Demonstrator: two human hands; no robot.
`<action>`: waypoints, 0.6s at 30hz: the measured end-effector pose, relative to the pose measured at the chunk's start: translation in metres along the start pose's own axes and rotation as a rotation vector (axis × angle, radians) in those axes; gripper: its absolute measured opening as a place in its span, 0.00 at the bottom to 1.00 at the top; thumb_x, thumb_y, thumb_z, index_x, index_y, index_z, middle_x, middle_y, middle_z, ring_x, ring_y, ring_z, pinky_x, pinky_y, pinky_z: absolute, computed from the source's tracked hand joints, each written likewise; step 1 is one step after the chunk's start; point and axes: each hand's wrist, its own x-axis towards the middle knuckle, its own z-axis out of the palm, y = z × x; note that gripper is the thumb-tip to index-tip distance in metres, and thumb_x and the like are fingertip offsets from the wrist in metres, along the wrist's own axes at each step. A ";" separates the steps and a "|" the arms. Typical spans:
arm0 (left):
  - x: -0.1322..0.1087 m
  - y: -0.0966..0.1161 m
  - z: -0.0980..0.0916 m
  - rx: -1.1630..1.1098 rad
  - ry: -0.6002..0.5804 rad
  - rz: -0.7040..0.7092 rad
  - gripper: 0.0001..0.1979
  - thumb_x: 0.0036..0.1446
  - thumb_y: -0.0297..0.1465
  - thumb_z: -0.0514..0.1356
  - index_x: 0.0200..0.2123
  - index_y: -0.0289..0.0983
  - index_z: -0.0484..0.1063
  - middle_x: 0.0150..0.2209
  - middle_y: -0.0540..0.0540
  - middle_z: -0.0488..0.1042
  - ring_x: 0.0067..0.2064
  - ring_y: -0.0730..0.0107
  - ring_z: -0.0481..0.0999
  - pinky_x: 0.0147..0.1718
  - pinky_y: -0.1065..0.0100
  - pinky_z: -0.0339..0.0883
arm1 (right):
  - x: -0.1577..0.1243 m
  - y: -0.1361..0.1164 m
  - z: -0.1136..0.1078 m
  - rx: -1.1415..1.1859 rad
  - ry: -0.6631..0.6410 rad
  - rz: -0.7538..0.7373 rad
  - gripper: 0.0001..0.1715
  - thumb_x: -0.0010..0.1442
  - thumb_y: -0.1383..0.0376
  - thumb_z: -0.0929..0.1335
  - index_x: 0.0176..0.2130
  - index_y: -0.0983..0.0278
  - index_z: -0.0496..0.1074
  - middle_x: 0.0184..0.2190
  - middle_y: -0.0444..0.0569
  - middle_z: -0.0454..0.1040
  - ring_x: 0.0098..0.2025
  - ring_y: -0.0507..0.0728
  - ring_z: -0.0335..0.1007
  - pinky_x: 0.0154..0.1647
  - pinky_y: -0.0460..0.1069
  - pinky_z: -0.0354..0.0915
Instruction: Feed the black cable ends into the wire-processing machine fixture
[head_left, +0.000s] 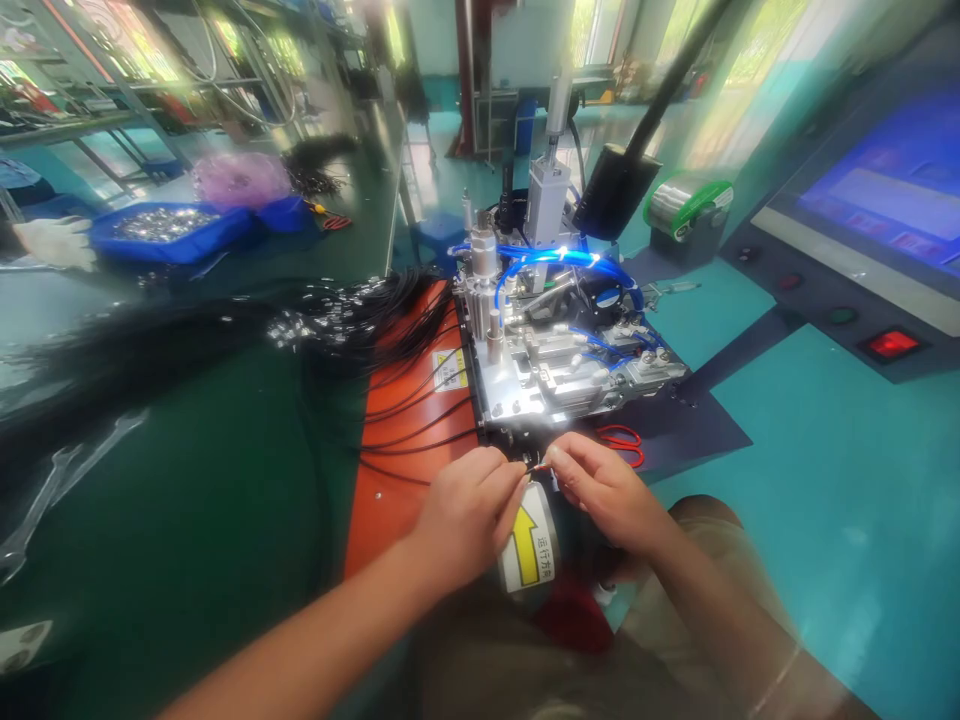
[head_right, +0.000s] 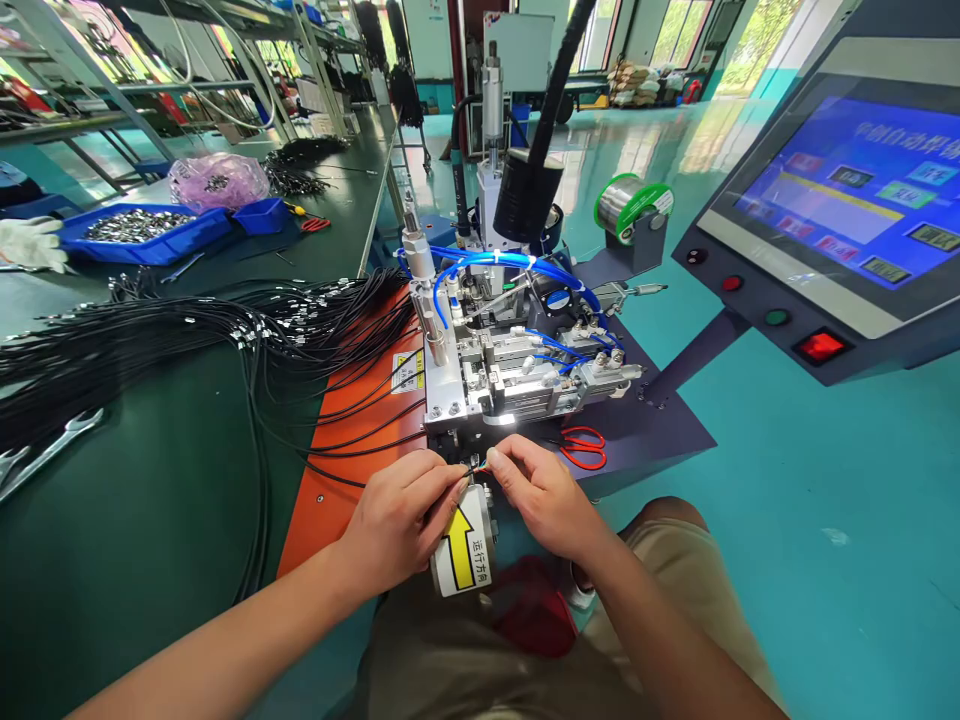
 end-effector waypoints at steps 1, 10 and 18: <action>0.000 0.000 0.000 -0.001 -0.004 -0.001 0.09 0.65 0.29 0.53 0.41 0.36 0.73 0.31 0.46 0.71 0.32 0.69 0.69 0.32 0.67 0.64 | 0.000 0.000 -0.001 -0.012 -0.008 -0.005 0.21 0.68 0.50 0.60 0.34 0.62 0.66 0.24 0.40 0.60 0.26 0.51 0.56 0.25 0.45 0.56; -0.001 -0.001 0.000 -0.001 -0.031 -0.013 0.08 0.65 0.28 0.54 0.41 0.35 0.74 0.31 0.45 0.71 0.33 0.68 0.69 0.33 0.66 0.64 | 0.006 -0.009 -0.002 -0.139 0.015 -0.089 0.17 0.69 0.55 0.60 0.32 0.61 0.64 0.26 0.40 0.63 0.29 0.51 0.59 0.30 0.46 0.59; 0.000 0.000 0.000 0.023 -0.015 -0.049 0.09 0.65 0.29 0.54 0.42 0.36 0.74 0.32 0.45 0.71 0.34 0.67 0.70 0.33 0.66 0.65 | 0.005 -0.004 0.003 -0.168 0.048 -0.114 0.17 0.70 0.55 0.59 0.33 0.61 0.65 0.27 0.41 0.63 0.30 0.52 0.60 0.32 0.47 0.60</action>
